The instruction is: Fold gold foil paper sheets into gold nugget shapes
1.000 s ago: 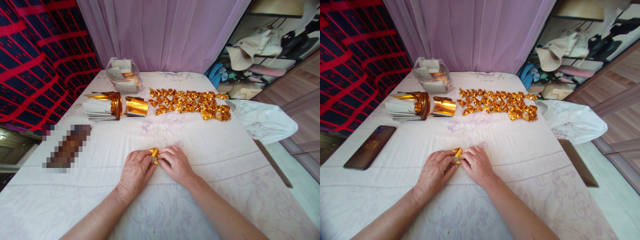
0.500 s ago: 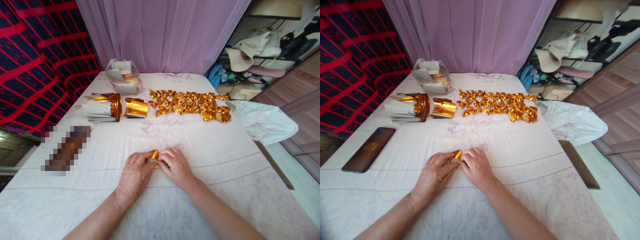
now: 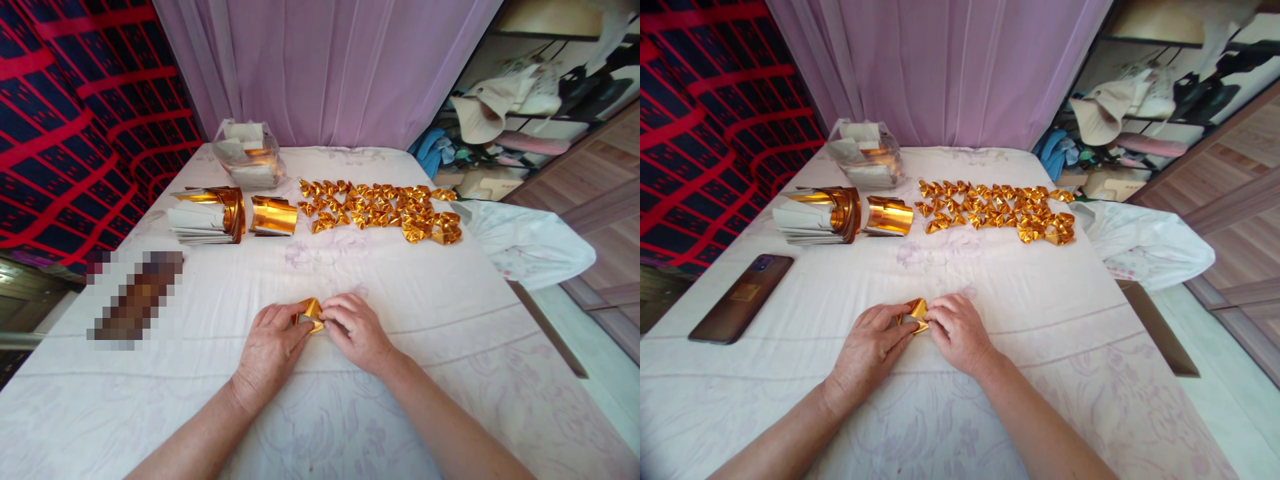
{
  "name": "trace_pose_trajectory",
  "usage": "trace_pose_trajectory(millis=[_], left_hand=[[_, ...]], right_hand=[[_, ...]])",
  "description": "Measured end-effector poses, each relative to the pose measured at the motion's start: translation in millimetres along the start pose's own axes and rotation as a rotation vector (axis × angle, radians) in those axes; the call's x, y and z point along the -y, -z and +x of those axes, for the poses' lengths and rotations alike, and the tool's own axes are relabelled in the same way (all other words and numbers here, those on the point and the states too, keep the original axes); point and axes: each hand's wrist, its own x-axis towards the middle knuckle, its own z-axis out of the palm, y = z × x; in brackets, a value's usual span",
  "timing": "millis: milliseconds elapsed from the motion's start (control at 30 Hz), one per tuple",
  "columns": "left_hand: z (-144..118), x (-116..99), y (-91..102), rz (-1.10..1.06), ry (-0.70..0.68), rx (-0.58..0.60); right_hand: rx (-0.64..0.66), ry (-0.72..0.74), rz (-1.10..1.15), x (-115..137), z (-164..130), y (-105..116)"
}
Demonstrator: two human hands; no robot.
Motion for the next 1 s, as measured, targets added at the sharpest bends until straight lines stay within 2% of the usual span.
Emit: trace_pose_trajectory(millis=[167, 467, 733, 1000], left_hand=[[0.3, 0.6, 0.1, 0.007, -0.016, -0.006], [0.1, 1.7, -1.3, 0.055, -0.036, -0.009], [0.3, 0.5, -1.0, 0.044, -0.018, 0.006], [0.8, 0.2, -1.5, 0.046, -0.011, 0.014]], right_hand=[[0.015, -0.003, -0.063, 1.0, 0.2, -3.6], [0.041, -0.009, -0.032, 1.3, 1.1, -1.5], [0.009, -0.060, -0.070, 1.9, 0.8, -8.3], [0.047, -0.056, -0.033, 0.4, 0.9, -5.3]])
